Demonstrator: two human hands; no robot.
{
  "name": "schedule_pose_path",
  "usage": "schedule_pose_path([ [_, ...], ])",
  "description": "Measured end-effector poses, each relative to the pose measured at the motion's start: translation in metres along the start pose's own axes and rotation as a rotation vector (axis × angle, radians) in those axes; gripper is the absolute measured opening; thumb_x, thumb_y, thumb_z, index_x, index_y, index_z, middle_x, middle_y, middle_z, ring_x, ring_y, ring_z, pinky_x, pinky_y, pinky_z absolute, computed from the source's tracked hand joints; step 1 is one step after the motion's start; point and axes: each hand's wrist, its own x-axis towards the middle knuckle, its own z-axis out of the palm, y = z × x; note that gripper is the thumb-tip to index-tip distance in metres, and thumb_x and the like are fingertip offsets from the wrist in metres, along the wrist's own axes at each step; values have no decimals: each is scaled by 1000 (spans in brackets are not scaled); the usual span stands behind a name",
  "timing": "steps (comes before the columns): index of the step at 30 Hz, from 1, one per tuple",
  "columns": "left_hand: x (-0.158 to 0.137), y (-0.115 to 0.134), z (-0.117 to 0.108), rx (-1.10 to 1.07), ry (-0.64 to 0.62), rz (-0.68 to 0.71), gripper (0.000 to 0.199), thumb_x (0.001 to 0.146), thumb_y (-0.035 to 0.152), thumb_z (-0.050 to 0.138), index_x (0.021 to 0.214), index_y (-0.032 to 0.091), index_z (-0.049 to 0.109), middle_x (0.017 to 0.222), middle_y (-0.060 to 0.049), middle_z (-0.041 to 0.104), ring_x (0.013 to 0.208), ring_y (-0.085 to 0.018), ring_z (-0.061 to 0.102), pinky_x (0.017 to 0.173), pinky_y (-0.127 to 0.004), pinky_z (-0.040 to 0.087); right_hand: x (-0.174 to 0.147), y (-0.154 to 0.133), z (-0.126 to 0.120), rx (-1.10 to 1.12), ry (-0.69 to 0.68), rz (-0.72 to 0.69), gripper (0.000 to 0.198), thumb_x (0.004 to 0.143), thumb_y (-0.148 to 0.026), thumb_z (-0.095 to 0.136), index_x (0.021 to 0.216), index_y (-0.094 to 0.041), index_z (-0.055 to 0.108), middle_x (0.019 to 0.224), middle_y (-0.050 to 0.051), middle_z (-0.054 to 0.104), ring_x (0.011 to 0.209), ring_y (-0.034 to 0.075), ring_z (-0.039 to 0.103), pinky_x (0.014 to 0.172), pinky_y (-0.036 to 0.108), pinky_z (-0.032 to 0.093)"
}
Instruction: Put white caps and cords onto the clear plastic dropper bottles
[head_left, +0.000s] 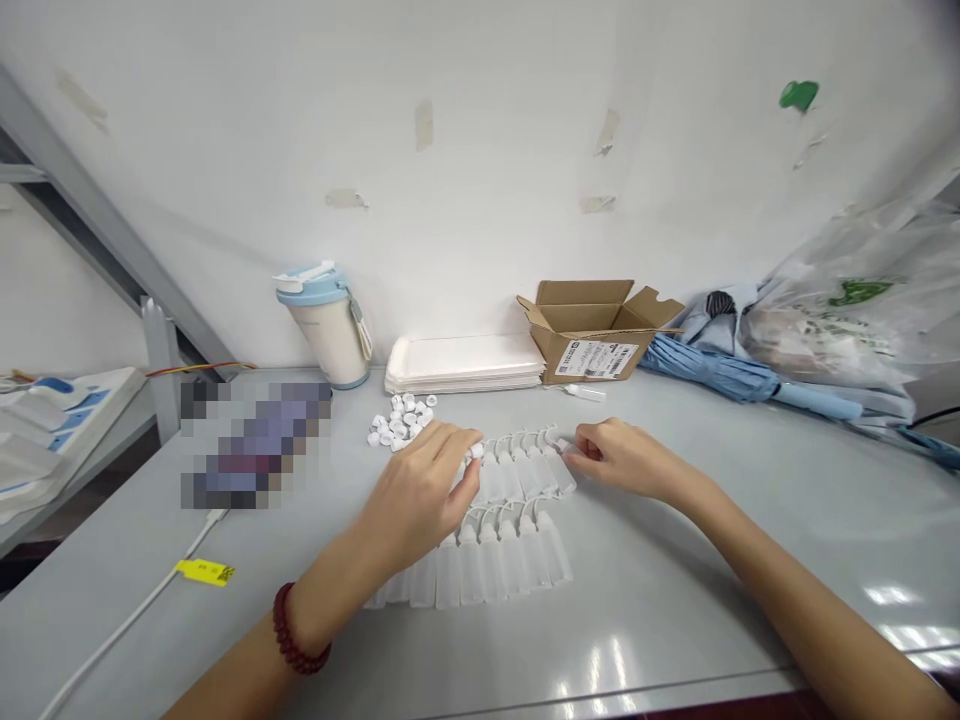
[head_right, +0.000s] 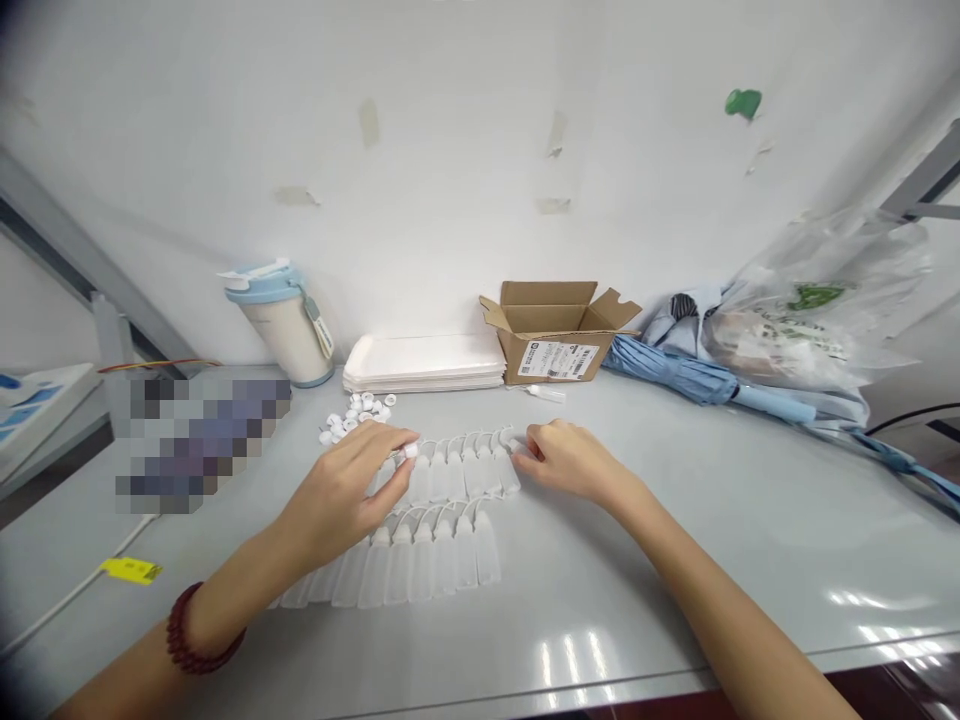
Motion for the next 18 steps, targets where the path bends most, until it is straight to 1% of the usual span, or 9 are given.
schedule_pose_path([
  [2,0,2,-1,-39,5,-42,16,88,15,42,98,15,54,83,-6,60,81,-18,55,69,-31,46,2,1,1,22,54,25,29,83,-37,46,59,-21,42,55,1,55,47,13,43,46,25,26],
  [4,1,4,-2,-98,15,-106,13,87,18,44,94,16,55,83,-5,60,79,-16,56,69,-29,47,2,-3,2,85,155,35,28,84,-38,45,63,-21,43,57,1,55,49,13,45,47,25,28],
  [6,2,8,-5,-170,15,-175,12,87,20,46,93,18,56,83,-3,62,76,-15,56,68,-27,47,-2,-13,3,193,255,-6,25,86,-39,45,70,-20,47,60,1,57,52,14,49,49,25,32],
  [8,4,12,-7,-253,-5,-237,13,86,22,48,93,19,59,83,-2,64,74,-14,57,64,-25,48,-9,-28,5,305,309,-97,23,88,-39,45,79,-19,50,64,2,58,54,13,52,51,24,36],
  [11,5,18,-9,-398,-43,-338,16,85,25,51,96,21,62,89,-2,66,74,-13,60,54,-21,47,-20,-50,11,406,318,-254,20,89,-36,45,92,-18,52,74,3,60,56,12,53,53,23,40],
  [13,4,20,-11,-484,-32,-412,17,84,27,53,96,21,63,93,-3,67,75,-14,61,50,-20,47,-26,-59,14,431,337,-312,19,90,-34,45,97,-17,51,81,5,61,57,12,54,54,23,41],
  [15,4,20,-13,-546,5,-459,16,82,28,54,93,20,64,90,-3,67,76,-15,62,55,-21,50,-29,-63,15,468,350,-317,19,91,-33,44,99,-17,52,82,6,60,60,12,54,54,24,42],
  [17,4,20,-15,-578,20,-473,14,81,28,54,87,19,64,84,-3,67,76,-15,61,62,-24,53,-29,-64,13,559,337,-270,20,91,-34,44,97,-17,53,80,6,60,62,13,55,54,24,43],
  [18,5,19,-15,-584,5,-475,14,81,27,55,85,19,64,82,-3,66,75,-15,61,64,-25,53,-29,-64,11,628,315,-239,21,91,-35,44,95,-17,54,79,5,60,63,13,56,54,24,43],
])
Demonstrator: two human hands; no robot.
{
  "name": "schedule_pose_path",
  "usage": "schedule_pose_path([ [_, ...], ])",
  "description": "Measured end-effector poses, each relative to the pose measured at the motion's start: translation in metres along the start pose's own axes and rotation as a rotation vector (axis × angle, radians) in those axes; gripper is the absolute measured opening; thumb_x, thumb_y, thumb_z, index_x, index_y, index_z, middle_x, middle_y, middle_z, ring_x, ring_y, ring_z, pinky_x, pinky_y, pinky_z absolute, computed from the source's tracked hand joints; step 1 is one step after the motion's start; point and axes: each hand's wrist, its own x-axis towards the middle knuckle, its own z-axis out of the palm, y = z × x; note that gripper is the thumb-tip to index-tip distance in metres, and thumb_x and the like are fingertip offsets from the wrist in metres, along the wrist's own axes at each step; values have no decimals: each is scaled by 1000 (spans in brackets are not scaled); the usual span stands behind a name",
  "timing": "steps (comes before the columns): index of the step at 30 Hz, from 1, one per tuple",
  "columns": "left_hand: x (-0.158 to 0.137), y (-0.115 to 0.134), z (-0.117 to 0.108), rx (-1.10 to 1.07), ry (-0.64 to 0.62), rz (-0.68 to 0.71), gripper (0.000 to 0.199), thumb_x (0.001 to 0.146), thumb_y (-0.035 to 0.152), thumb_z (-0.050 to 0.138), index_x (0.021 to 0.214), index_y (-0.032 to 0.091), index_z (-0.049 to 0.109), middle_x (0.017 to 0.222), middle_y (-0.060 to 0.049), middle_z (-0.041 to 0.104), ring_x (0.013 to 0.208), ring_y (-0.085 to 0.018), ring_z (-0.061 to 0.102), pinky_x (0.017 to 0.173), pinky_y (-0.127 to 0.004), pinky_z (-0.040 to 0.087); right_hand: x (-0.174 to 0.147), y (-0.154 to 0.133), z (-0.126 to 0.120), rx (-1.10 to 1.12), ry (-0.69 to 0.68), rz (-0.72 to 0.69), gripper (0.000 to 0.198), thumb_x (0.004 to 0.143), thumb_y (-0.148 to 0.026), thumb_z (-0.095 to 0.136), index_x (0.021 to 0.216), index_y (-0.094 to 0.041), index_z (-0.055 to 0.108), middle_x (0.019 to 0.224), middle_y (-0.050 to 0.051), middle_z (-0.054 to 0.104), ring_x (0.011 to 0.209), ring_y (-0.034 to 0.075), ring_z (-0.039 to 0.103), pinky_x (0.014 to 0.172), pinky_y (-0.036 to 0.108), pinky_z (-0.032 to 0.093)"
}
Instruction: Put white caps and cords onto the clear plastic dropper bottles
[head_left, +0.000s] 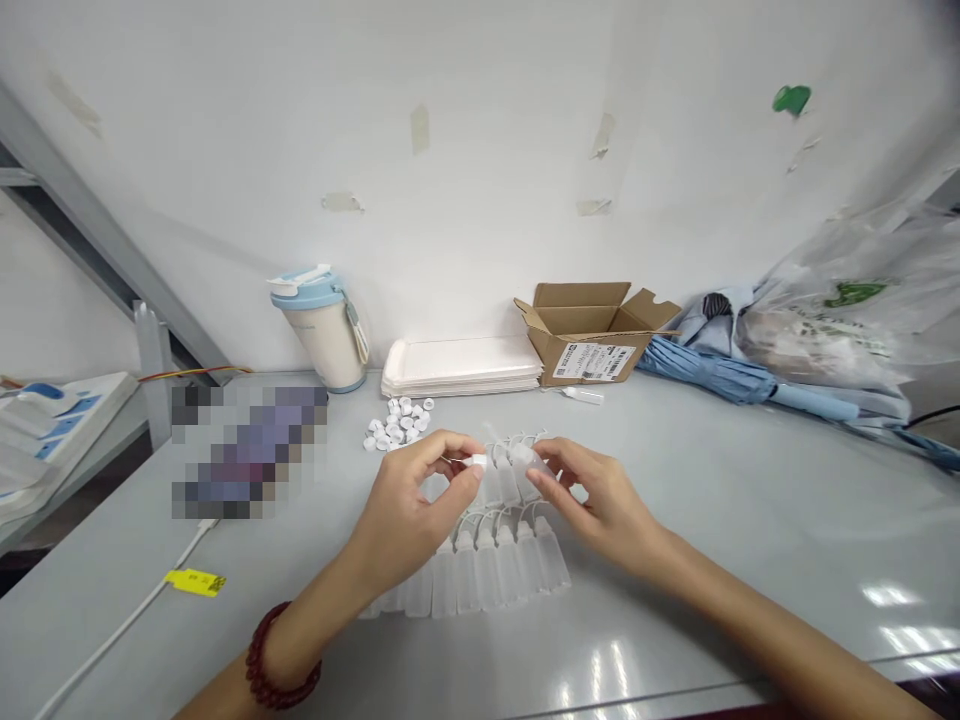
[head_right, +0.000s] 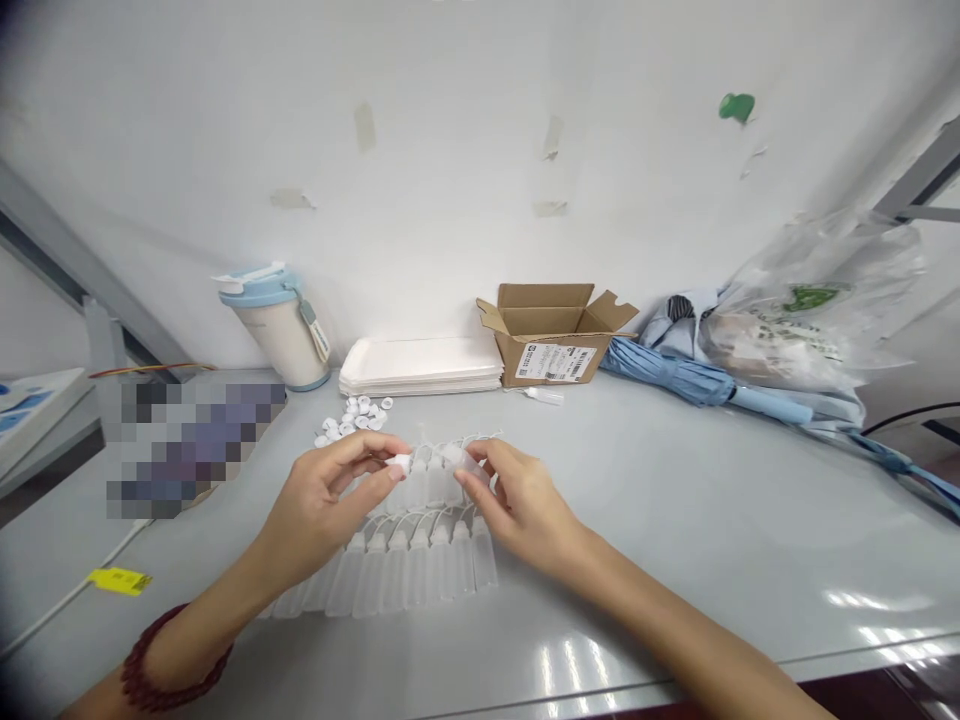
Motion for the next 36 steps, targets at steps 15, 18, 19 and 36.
schedule_pose_path([
  [15,2,3,-1,-145,-287,-47,16,84,28,55,86,20,69,79,-1,67,74,-14,60,68,-23,50,0,-16,-7,401,-306,150,23,89,-34,49,98,-17,61,74,1,60,61,10,51,57,21,42],
  [18,3,3,-2,-181,-374,-83,17,84,27,54,85,20,69,79,-1,67,74,-14,60,68,-24,50,-1,-14,-6,412,-340,150,20,87,-33,53,97,-17,61,73,1,63,60,9,51,57,22,41],
  [19,4,3,-2,-201,-386,-101,17,83,28,55,84,20,69,78,-1,67,74,-14,60,67,-24,49,-1,-13,-5,423,-335,156,21,86,-34,54,98,-18,59,71,0,62,58,9,50,56,22,40],
  [36,-9,18,-7,128,207,-18,15,81,31,59,72,21,65,76,0,68,73,-16,61,70,-27,49,5,6,-6,411,-169,58,34,87,-31,54,119,-20,50,64,-5,45,54,8,51,53,21,45],
])
